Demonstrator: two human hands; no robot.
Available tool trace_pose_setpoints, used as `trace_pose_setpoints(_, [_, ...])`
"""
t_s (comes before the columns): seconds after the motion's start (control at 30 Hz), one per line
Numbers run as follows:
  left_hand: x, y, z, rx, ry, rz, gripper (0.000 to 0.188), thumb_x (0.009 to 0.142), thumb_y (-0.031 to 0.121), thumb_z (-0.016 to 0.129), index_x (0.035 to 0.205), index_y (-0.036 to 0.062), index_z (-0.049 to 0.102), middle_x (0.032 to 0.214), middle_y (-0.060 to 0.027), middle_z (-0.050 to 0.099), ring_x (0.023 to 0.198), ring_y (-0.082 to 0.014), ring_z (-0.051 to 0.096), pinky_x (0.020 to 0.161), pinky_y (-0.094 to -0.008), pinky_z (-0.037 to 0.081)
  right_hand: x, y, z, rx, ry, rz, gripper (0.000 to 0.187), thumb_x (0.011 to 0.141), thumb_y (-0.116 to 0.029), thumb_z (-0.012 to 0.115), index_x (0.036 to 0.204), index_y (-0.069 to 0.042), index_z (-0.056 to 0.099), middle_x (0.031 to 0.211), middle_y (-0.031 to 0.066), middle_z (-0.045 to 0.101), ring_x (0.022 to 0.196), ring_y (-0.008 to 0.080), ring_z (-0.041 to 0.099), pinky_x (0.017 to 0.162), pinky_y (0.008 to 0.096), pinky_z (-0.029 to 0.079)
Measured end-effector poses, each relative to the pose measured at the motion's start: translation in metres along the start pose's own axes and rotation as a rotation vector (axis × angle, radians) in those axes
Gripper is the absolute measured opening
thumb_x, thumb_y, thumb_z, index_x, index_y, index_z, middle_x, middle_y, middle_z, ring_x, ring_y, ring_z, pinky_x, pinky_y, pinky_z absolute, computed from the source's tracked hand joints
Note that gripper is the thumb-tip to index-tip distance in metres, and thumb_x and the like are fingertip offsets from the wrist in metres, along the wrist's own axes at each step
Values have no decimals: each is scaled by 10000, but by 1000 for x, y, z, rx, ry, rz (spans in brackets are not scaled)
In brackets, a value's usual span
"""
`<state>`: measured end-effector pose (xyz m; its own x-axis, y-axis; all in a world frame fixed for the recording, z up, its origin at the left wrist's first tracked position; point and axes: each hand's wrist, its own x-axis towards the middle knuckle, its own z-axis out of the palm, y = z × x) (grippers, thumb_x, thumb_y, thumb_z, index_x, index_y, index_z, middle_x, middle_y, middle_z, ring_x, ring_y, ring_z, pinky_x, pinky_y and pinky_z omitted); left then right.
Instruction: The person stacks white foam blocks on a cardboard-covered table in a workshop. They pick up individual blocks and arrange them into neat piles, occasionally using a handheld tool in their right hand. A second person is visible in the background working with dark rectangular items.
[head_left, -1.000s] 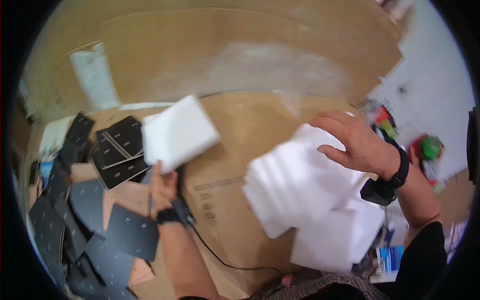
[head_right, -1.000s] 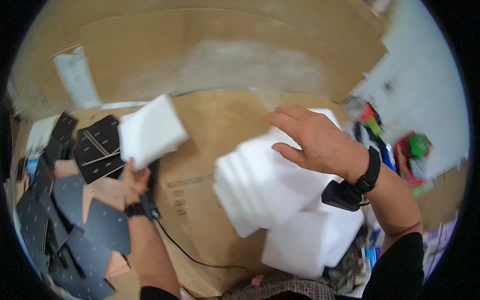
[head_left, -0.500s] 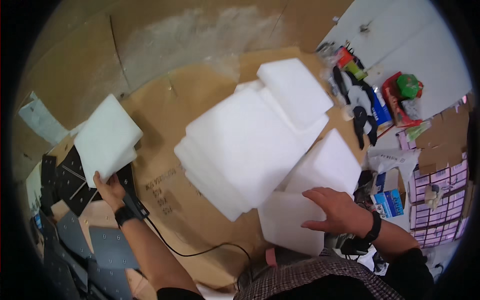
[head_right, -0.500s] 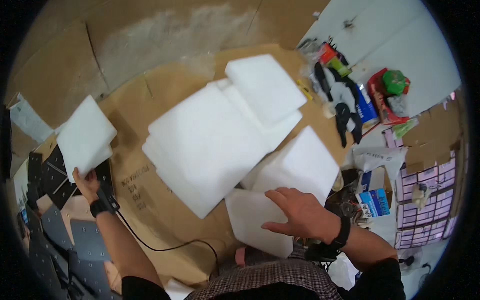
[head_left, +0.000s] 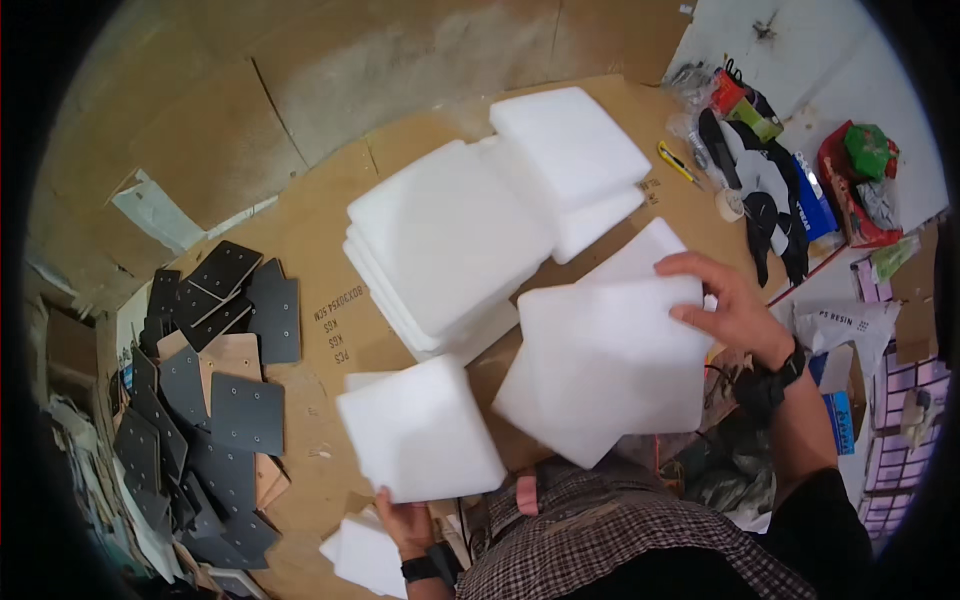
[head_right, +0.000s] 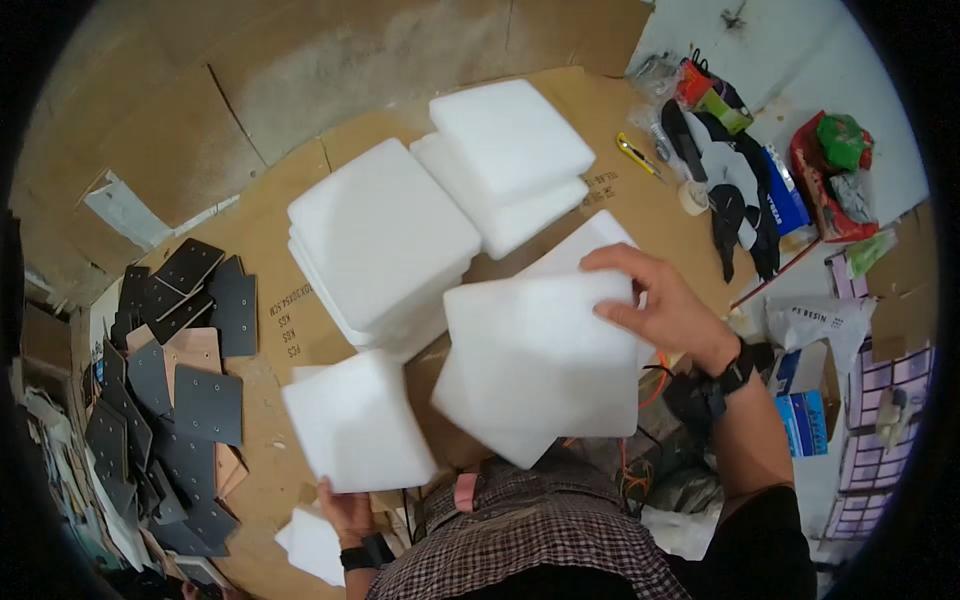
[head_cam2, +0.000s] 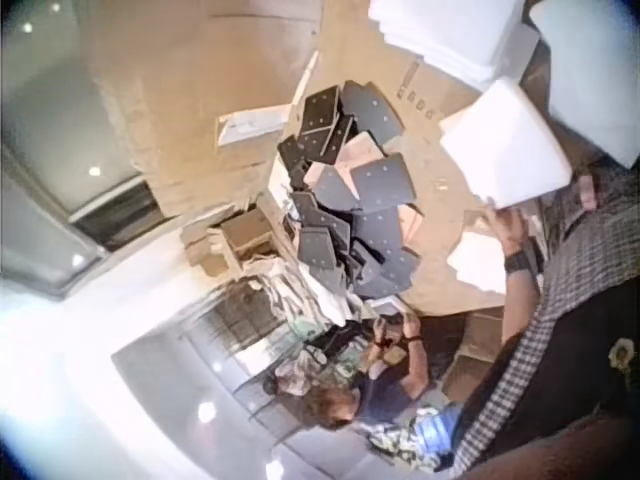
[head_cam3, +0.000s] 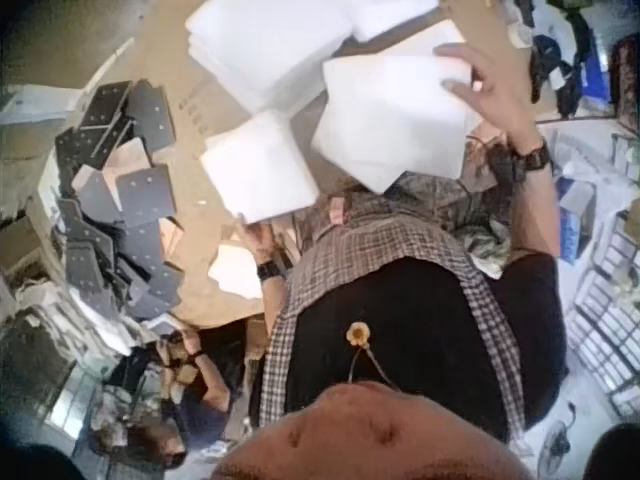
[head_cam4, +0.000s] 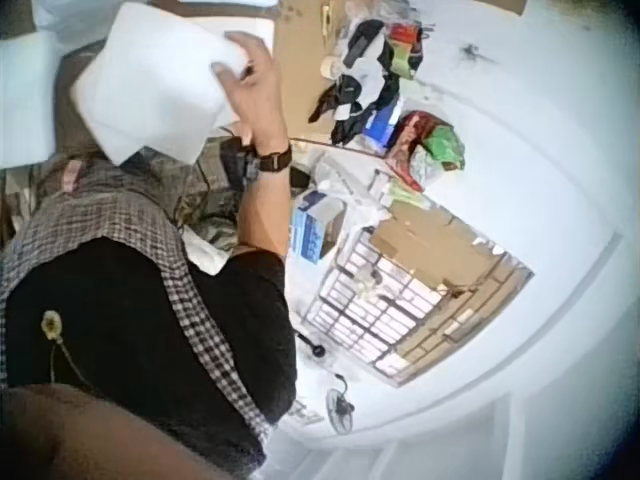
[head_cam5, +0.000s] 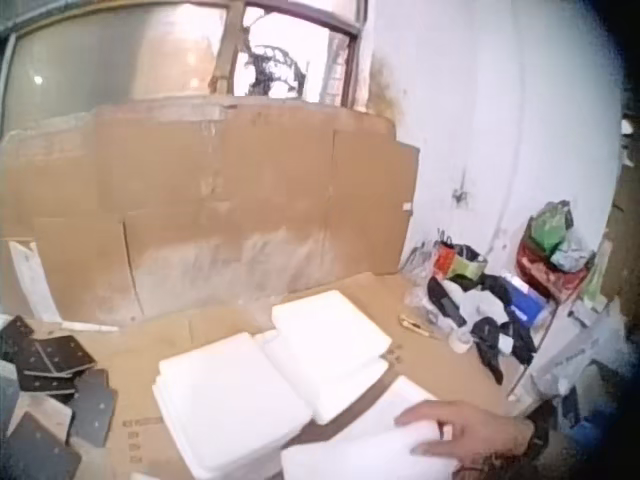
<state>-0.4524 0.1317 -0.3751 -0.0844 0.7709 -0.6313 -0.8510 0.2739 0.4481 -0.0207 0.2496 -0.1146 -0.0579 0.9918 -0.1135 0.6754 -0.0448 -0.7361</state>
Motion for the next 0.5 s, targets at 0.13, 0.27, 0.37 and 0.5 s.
trace_pose_setpoints(0.13, [-17,-78,-6,123,76,-99,432,831,276,632,1174,59,485,1089,-80,545,946,-223,520,808,-405,460,-20,48,-57,380,92,65,377,797,-73,670,1154,-31,558,1037,18,601,932,111,555,812,261,453])
trace_pose_setpoints(0.27, [-26,-94,-1,178,104,-125,498,817,286,664,1217,92,438,1097,-69,518,874,-228,505,765,-382,448,-29,99,-113,654,108,-53,393,814,-122,662,1173,-13,544,1041,44,614,956,128,574,870,268,442])
trace_pose_setpoints(0.37, [-38,-91,8,385,247,121,633,809,316,673,1324,152,343,1192,-68,462,913,-239,490,787,-399,432,-5,139,-134,731,13,-44,415,819,-158,656,1190,-18,534,1047,61,611,948,138,581,856,276,458])
trace_pose_setpoints(0.5, [-18,-72,16,761,495,266,885,778,383,693,1455,173,165,1422,-109,294,1180,-289,392,902,-501,361,13,205,-134,558,-117,215,446,824,-204,658,1215,-37,522,1103,96,588,1000,169,568,868,302,461])
